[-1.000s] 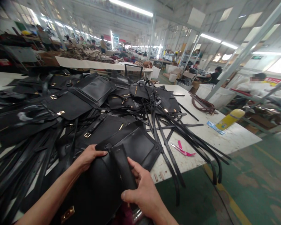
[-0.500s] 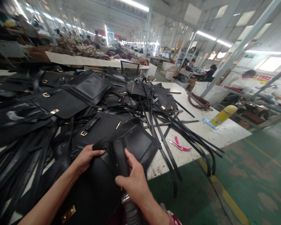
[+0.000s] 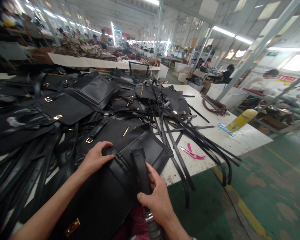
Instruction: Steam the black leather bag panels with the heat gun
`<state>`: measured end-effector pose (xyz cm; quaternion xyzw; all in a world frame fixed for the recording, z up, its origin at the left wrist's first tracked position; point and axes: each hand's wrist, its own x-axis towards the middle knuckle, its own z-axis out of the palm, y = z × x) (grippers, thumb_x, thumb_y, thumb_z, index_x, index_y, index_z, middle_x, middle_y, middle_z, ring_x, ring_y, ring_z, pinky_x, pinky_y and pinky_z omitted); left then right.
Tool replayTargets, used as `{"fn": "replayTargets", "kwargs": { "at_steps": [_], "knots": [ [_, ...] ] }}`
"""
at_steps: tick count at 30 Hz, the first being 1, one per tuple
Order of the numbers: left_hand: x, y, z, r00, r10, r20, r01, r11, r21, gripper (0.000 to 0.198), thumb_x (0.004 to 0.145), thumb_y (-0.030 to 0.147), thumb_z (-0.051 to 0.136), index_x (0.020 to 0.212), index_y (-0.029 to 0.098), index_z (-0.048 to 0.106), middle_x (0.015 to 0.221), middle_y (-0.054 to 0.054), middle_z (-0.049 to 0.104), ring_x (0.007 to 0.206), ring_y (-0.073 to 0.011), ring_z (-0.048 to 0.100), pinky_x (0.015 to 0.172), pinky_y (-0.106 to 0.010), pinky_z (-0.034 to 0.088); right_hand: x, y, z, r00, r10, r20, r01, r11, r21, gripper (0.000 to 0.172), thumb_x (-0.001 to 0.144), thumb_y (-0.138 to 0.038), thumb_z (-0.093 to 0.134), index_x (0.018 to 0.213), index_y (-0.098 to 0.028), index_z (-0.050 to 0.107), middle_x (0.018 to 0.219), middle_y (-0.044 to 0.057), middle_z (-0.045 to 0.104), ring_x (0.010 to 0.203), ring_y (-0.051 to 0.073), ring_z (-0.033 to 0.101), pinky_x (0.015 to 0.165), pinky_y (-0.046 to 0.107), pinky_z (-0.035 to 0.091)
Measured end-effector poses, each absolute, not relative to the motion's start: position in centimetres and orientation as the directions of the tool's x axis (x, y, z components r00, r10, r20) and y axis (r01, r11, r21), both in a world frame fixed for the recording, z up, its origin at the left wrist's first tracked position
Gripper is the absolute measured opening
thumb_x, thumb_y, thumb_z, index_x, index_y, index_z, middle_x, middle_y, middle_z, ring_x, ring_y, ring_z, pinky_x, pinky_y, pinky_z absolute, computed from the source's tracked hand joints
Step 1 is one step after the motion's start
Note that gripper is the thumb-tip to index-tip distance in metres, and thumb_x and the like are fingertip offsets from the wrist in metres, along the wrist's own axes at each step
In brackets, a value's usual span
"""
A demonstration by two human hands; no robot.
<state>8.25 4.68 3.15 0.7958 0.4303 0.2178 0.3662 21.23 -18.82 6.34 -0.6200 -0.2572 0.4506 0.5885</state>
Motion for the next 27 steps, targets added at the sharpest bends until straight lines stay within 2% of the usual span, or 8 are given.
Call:
{"fn": "replayTargets", "kwargs": {
  "at_steps": [3, 5, 8, 12, 19, 27],
  "knots": [
    [9.1, 4.8, 2.9, 0.48, 0.843, -0.243, 0.544, -0.069, 0.836, 0.045, 0.048, 0.021, 0.068, 0.092, 0.021, 0.055, 0.081, 0.0, 0.063, 0.08, -0.0218, 0.059, 0.072, -0.032, 0.044, 21.1, -19.0, 5.6, 0.45, 0.855, -0.26, -0.217, -0.177, -0.96, 0.08, 0.057, 0.002, 0.056, 0.13, -0.023, 0.035, 0.091, 0.0, 0.062, 0.076, 0.016, 0.061, 0.068, 0.027, 0.049],
    [9.6, 4.9, 2.8, 0.455, 0.819, -0.349, 0.515, 0.078, 0.854, 0.049, 0.047, 0.018, 0.066, 0.093, 0.019, 0.052, 0.076, 0.0, 0.064, 0.071, -0.0207, 0.061, 0.064, -0.03, 0.046, 21.0, -19.1, 5.2, 0.433, 0.863, -0.259, -0.223, -0.175, -0.959, 0.08, 0.056, 0.001, 0.057, 0.13, -0.023, 0.035, 0.095, 0.001, 0.062, 0.078, 0.016, 0.061, 0.071, 0.028, 0.048],
    [9.9, 4.9, 2.8, 0.505, 0.754, -0.42, 0.495, 0.147, 0.857, 0.038, 0.046, 0.017, 0.065, 0.083, 0.016, 0.056, 0.068, 0.0, 0.065, 0.064, -0.0199, 0.061, 0.058, -0.029, 0.046, 21.0, -19.3, 4.9, 0.417, 0.87, -0.262, -0.232, -0.176, -0.957, 0.081, 0.057, 0.001, 0.057, 0.13, -0.024, 0.035, 0.095, 0.001, 0.063, 0.077, 0.016, 0.061, 0.073, 0.03, 0.048],
    [10.3, 4.5, 2.8, 0.536, 0.672, -0.512, 0.49, 0.247, 0.836, 0.019, 0.046, 0.015, 0.062, 0.065, 0.014, 0.061, 0.054, -0.001, 0.064, 0.053, -0.0197, 0.06, 0.053, -0.03, 0.046, 21.0, -19.2, 5.0, 0.408, 0.874, -0.266, -0.258, -0.169, -0.951, 0.08, 0.057, 0.0, 0.057, 0.131, -0.022, 0.034, 0.102, 0.003, 0.062, 0.085, 0.019, 0.062, 0.074, 0.03, 0.048],
    [10.4, 4.2, 2.0, 0.522, 0.686, -0.507, 0.425, 0.306, 0.852, 0.012, 0.048, 0.014, 0.056, 0.059, 0.015, 0.06, 0.047, 0.001, 0.061, 0.046, -0.0158, 0.056, 0.05, -0.027, 0.044, 21.5, -19.1, 5.6, 0.392, 0.871, -0.294, -0.291, -0.186, -0.939, 0.079, 0.057, 0.0, 0.057, 0.13, -0.02, 0.035, 0.102, 0.003, 0.064, 0.086, 0.019, 0.062, 0.074, 0.029, 0.047],
    [10.0, 3.3, 1.7, 0.547, 0.752, -0.367, 0.388, 0.161, 0.908, 0.021, 0.052, 0.017, 0.058, 0.072, 0.015, 0.062, 0.057, 0.001, 0.064, 0.052, -0.0178, 0.058, 0.052, -0.028, 0.043, 21.9, -19.4, 5.7, 0.397, 0.866, -0.305, -0.299, -0.193, -0.935, 0.078, 0.058, -0.002, 0.058, 0.13, -0.02, 0.035, 0.1, 0.003, 0.064, 0.085, 0.02, 0.062, 0.075, 0.032, 0.048]
  ]
}}
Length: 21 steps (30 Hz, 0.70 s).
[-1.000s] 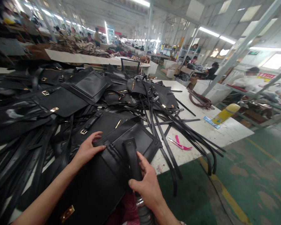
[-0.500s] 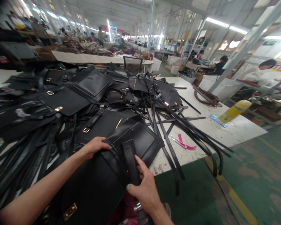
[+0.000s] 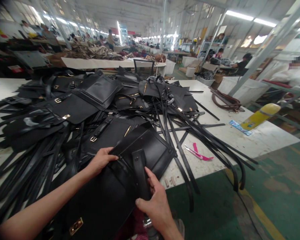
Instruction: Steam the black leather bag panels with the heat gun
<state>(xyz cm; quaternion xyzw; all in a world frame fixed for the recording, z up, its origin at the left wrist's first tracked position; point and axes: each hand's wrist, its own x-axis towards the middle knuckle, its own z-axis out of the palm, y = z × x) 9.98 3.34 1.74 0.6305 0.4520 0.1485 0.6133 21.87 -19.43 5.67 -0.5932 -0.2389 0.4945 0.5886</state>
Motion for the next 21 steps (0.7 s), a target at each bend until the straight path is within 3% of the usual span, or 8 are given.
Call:
{"fn": "replayTargets", "kwargs": {
  "at_steps": [7, 11, 14, 16, 21],
  "knots": [
    [9.8, 3.4, 2.0, 0.474, 0.864, -0.169, 0.387, -0.032, 0.922, 0.009, 0.063, 0.026, 0.051, 0.064, 0.019, 0.058, 0.061, 0.003, 0.058, 0.067, -0.0182, 0.054, 0.063, -0.028, 0.04, 21.7, -20.3, 5.2, 0.428, 0.855, -0.293, -0.273, -0.187, -0.944, 0.079, 0.056, 0.0, 0.057, 0.13, -0.02, 0.036, 0.103, 0.004, 0.064, 0.094, 0.021, 0.061, 0.079, 0.032, 0.049],
    [9.7, 3.5, 2.3, 0.442, 0.891, -0.106, 0.386, -0.082, 0.919, 0.013, 0.066, 0.03, 0.05, 0.063, 0.02, 0.057, 0.07, 0.002, 0.059, 0.078, -0.0196, 0.052, 0.074, -0.028, 0.037, 21.6, -20.5, 6.5, 0.418, 0.862, -0.287, -0.231, -0.204, -0.951, 0.076, 0.058, 0.001, 0.056, 0.129, -0.02, 0.037, 0.111, 0.005, 0.062, 0.096, 0.02, 0.061, 0.083, 0.032, 0.048],
    [9.4, 3.5, 2.3, 0.425, 0.897, -0.121, 0.366, -0.048, 0.929, 0.02, 0.068, 0.034, 0.049, 0.075, 0.019, 0.06, 0.08, 0.0, 0.062, 0.085, -0.0207, 0.054, 0.078, -0.03, 0.038, 21.3, -20.6, 7.1, 0.386, 0.874, -0.295, -0.236, -0.215, -0.948, 0.078, 0.057, 0.002, 0.056, 0.129, -0.02, 0.038, 0.11, 0.006, 0.062, 0.096, 0.021, 0.061, 0.082, 0.032, 0.049],
    [9.1, 3.3, 2.4, 0.444, 0.881, -0.162, 0.352, -0.006, 0.936, 0.026, 0.066, 0.032, 0.052, 0.087, 0.017, 0.059, 0.08, -0.001, 0.063, 0.08, -0.0203, 0.057, 0.074, -0.031, 0.041, 21.1, -20.5, 7.1, 0.35, 0.89, -0.293, -0.267, -0.205, -0.942, 0.079, 0.056, 0.003, 0.057, 0.129, -0.021, 0.039, 0.112, 0.005, 0.062, 0.1, 0.021, 0.059, 0.083, 0.031, 0.049],
    [8.4, 3.0, 2.9, 0.562, 0.763, -0.319, 0.204, 0.246, 0.947, 0.058, 0.055, 0.019, 0.065, 0.11, 0.017, 0.049, 0.087, -0.002, 0.067, 0.078, -0.0187, 0.062, 0.072, -0.03, 0.046, 20.9, -20.1, 6.8, 0.24, 0.923, -0.302, -0.354, -0.207, -0.912, 0.081, 0.054, 0.004, 0.059, 0.128, -0.024, 0.041, 0.115, 0.004, 0.061, 0.104, 0.021, 0.058, 0.08, 0.03, 0.049]
  ]
}}
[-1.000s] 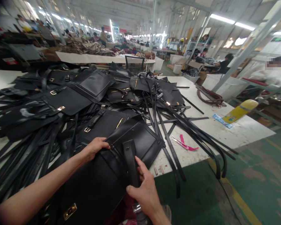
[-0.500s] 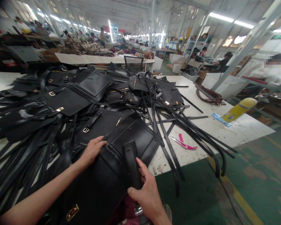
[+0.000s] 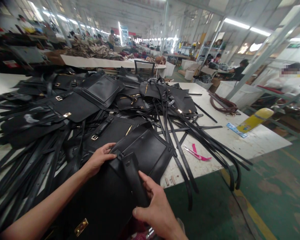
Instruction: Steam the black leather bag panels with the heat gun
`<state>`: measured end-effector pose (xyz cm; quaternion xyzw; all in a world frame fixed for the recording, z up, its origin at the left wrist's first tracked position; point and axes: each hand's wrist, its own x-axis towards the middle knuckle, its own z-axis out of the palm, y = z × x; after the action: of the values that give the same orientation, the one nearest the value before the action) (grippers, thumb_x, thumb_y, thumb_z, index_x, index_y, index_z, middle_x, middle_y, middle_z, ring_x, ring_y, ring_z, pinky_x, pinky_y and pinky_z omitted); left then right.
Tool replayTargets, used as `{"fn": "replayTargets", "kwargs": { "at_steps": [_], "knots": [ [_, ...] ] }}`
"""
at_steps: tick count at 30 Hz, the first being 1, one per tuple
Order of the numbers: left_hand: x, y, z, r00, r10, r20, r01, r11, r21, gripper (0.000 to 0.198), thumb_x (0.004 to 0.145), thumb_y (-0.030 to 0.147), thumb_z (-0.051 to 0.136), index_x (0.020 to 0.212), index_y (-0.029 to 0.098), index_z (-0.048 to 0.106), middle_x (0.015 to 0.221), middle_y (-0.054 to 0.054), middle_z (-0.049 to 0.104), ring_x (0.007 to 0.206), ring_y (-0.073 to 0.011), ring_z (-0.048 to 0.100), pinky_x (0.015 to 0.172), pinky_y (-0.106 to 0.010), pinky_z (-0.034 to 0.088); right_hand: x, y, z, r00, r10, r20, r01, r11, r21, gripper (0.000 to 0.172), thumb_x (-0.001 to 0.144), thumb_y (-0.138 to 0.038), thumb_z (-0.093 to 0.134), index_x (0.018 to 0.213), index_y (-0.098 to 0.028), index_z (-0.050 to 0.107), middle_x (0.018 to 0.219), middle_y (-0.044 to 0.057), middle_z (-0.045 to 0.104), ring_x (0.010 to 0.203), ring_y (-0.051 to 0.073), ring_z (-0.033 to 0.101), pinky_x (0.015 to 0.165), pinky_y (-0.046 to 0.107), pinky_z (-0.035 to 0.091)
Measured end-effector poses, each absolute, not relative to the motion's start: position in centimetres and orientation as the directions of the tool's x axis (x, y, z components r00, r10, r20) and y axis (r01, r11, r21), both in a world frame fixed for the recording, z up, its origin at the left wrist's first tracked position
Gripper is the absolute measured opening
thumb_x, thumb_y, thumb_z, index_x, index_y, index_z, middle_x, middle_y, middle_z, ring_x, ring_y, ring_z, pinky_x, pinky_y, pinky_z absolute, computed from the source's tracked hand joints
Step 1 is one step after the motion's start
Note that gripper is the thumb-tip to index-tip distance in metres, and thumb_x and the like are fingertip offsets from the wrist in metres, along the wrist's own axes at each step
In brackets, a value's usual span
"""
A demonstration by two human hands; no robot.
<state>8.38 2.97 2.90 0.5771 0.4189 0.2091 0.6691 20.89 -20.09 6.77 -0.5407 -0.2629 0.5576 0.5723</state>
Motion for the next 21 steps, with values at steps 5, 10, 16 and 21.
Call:
{"fn": "replayTargets", "kwargs": {
  "at_steps": [5, 10, 16, 21],
  "knots": [
    [8.3, 2.6, 3.0, 0.593, 0.719, -0.361, 0.113, 0.37, 0.922, 0.062, 0.052, 0.016, 0.069, 0.111, 0.017, 0.05, 0.089, -0.004, 0.069, 0.076, -0.0199, 0.064, 0.069, -0.031, 0.049, 20.4, -19.0, 7.3, 0.19, 0.928, -0.321, -0.394, -0.227, -0.891, 0.083, 0.052, 0.004, 0.062, 0.128, -0.024, 0.041, 0.114, 0.004, 0.061, 0.094, 0.02, 0.061, 0.07, 0.026, 0.05],
    [8.0, 2.1, 3.0, 0.681, 0.657, -0.323, 0.001, 0.44, 0.898, 0.06, 0.054, 0.015, 0.068, 0.112, 0.019, 0.053, 0.093, -0.004, 0.07, 0.077, -0.0201, 0.065, 0.072, -0.031, 0.049, 18.8, -17.7, 7.9, 0.244, 0.924, -0.293, -0.314, -0.21, -0.926, 0.081, 0.054, 0.003, 0.059, 0.128, -0.025, 0.041, 0.117, 0.003, 0.06, 0.1, 0.021, 0.059, 0.079, 0.03, 0.05],
    [8.1, 2.3, 2.8, 0.603, 0.727, -0.328, -0.003, 0.413, 0.911, 0.053, 0.061, 0.021, 0.065, 0.112, 0.019, 0.051, 0.08, -0.001, 0.069, 0.066, -0.0149, 0.062, 0.066, -0.027, 0.047, 17.6, -17.8, 7.4, 0.434, 0.876, -0.209, -0.152, -0.158, -0.976, 0.078, 0.058, -0.001, 0.058, 0.13, -0.025, 0.04, 0.128, 0.004, 0.052, 0.118, 0.024, 0.047, 0.094, 0.037, 0.045],
    [8.6, 2.8, 2.3, 0.502, 0.822, -0.269, 0.133, 0.234, 0.963, 0.041, 0.064, 0.031, 0.059, 0.103, 0.017, 0.058, 0.08, -0.001, 0.068, 0.068, -0.0167, 0.06, 0.063, -0.027, 0.045, 18.2, -19.4, 7.9, 0.459, 0.864, -0.208, -0.111, -0.177, -0.978, 0.08, 0.059, -0.001, 0.057, 0.132, -0.027, 0.037, 0.127, 0.003, 0.053, 0.117, 0.024, 0.048, 0.096, 0.038, 0.044]
  ]
}}
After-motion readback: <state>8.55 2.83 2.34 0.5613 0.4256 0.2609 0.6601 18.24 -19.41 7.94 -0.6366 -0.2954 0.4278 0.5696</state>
